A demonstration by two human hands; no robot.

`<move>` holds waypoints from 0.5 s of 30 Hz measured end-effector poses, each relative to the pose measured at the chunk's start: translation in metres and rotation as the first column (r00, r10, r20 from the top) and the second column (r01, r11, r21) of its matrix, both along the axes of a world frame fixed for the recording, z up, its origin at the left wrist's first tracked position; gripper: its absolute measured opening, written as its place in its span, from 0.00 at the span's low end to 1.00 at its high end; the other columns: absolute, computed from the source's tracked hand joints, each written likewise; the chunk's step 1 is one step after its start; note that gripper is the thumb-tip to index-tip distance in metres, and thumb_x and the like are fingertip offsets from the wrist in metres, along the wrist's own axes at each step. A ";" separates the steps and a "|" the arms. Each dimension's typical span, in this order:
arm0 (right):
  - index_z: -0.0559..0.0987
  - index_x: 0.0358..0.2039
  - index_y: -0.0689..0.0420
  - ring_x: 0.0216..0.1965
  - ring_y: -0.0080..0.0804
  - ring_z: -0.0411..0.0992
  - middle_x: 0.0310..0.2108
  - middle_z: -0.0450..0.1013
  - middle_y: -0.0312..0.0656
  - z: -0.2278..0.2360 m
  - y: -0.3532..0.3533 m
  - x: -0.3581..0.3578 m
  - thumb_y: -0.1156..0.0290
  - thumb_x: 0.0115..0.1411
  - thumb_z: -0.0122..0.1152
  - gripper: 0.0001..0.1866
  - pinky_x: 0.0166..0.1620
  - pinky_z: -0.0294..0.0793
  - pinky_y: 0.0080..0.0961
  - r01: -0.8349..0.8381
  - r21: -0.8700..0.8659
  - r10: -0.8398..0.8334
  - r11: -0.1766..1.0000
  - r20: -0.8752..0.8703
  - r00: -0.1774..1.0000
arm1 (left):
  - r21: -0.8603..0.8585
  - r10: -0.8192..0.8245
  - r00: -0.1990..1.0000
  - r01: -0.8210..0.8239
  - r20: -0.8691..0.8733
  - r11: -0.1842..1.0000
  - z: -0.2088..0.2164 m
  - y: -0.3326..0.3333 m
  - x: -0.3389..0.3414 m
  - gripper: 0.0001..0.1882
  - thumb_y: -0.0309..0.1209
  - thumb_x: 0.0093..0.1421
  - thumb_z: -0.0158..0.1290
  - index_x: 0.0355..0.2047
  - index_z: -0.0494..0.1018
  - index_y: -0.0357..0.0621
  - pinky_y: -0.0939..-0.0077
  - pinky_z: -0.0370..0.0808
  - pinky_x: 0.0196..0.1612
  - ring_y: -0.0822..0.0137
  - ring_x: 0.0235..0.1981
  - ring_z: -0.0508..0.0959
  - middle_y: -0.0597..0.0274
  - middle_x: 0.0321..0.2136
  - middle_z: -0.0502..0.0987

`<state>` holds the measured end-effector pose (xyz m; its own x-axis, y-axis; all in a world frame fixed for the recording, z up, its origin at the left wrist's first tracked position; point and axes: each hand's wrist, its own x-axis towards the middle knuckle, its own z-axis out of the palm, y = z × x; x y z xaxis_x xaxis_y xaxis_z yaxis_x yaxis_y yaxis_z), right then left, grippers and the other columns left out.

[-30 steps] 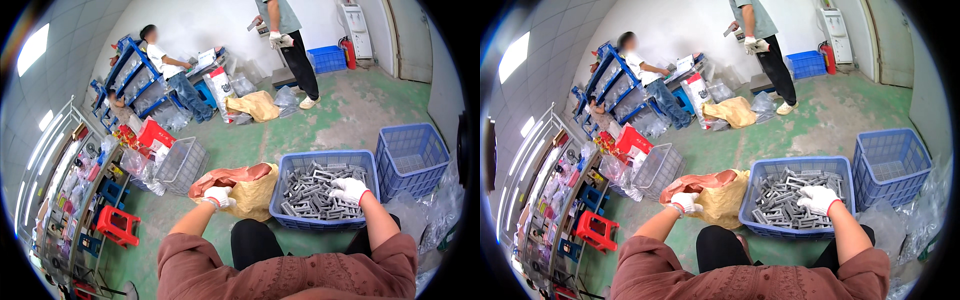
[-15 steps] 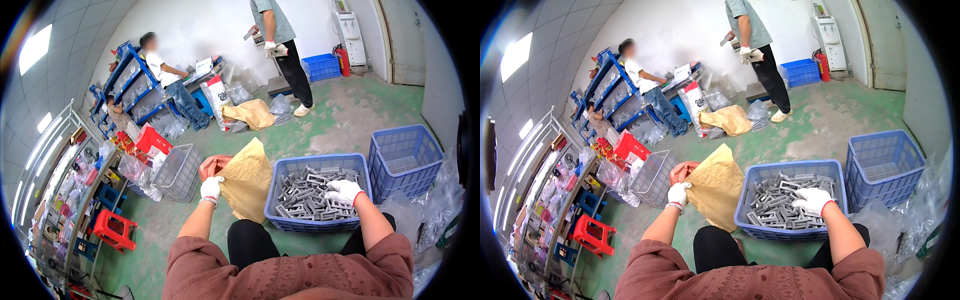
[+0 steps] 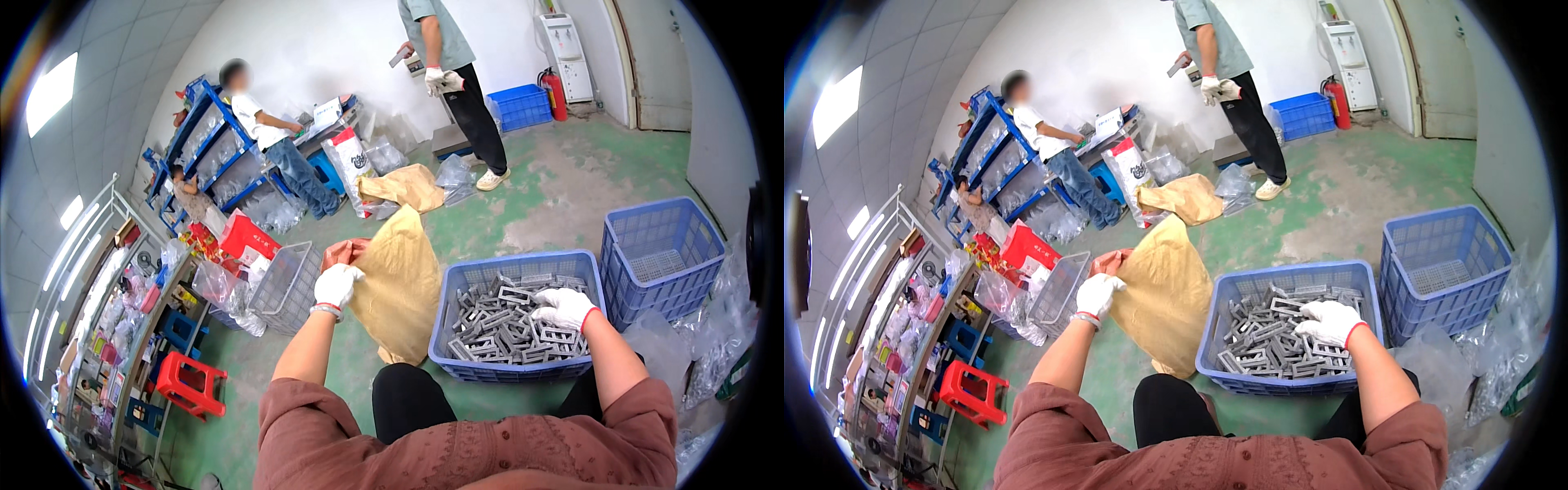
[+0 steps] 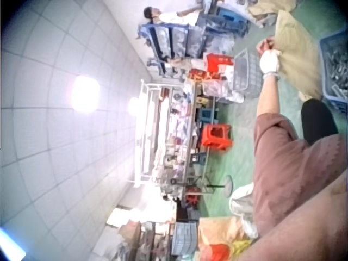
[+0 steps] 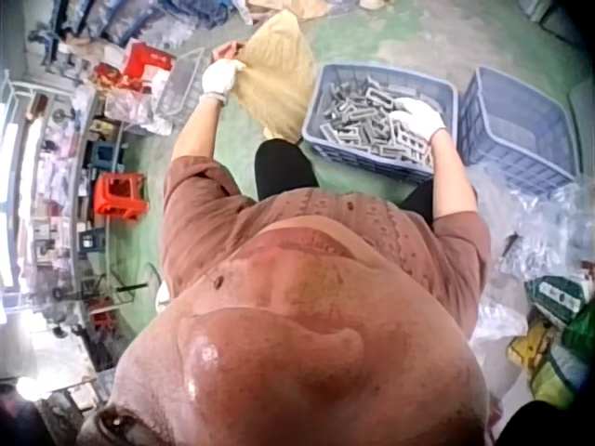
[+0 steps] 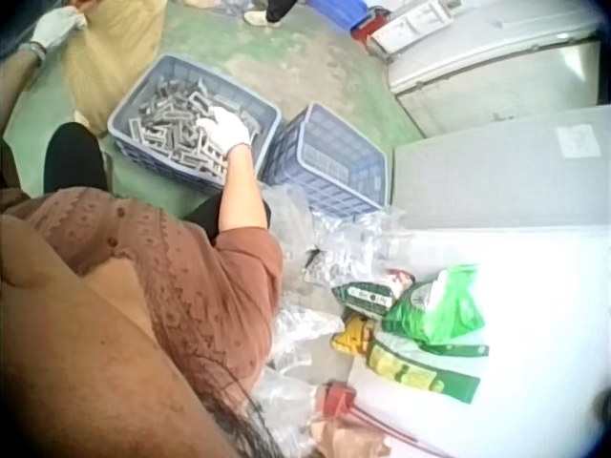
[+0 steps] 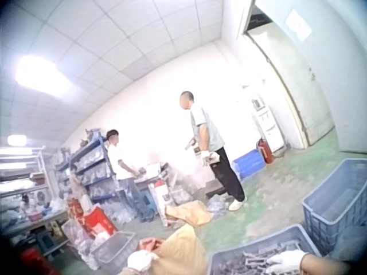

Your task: The person sits on the floor and repeatedly picks up small rectangular metal parts from a blue basket. They inspect the parts by turning them over in their gloved hands and then place them back into the basket. The person occasionally reaches into a large paper bag beside the basket.

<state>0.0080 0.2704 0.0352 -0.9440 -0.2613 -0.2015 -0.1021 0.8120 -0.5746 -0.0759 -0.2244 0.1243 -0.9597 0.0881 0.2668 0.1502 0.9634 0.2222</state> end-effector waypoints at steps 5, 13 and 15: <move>0.75 0.59 0.53 0.59 0.48 0.71 0.56 0.74 0.50 0.003 -0.005 0.001 0.41 0.58 0.59 0.36 0.59 0.69 0.37 -0.014 -0.019 0.015 1.000 0.010 1.000 | -0.129 0.104 0.991 -0.093 0.082 0.987 -0.020 0.003 0.000 0.19 0.50 0.62 0.47 0.38 0.82 0.56 0.61 0.75 0.46 0.53 0.41 0.81 0.57 0.37 0.83; 0.74 0.60 0.54 0.58 0.48 0.72 0.56 0.74 0.50 -0.003 0.001 -0.001 0.41 0.58 0.59 0.37 0.60 0.69 0.36 -0.008 -0.003 0.008 1.000 -0.005 1.000 | -0.144 0.309 0.951 -0.307 -0.006 0.941 -0.006 -0.040 -0.022 0.15 0.47 0.58 0.50 0.32 0.85 0.58 0.59 0.74 0.52 0.52 0.46 0.80 0.54 0.41 0.82; 0.74 0.59 0.55 0.58 0.48 0.72 0.55 0.75 0.51 -0.006 0.000 -0.002 0.41 0.58 0.59 0.36 0.60 0.69 0.37 0.002 -0.021 -0.002 1.000 -0.017 1.000 | -0.119 0.345 0.933 -0.356 -0.104 0.927 0.001 -0.074 -0.036 0.18 0.48 0.56 0.53 0.35 0.84 0.50 0.56 0.76 0.50 0.49 0.44 0.81 0.49 0.39 0.83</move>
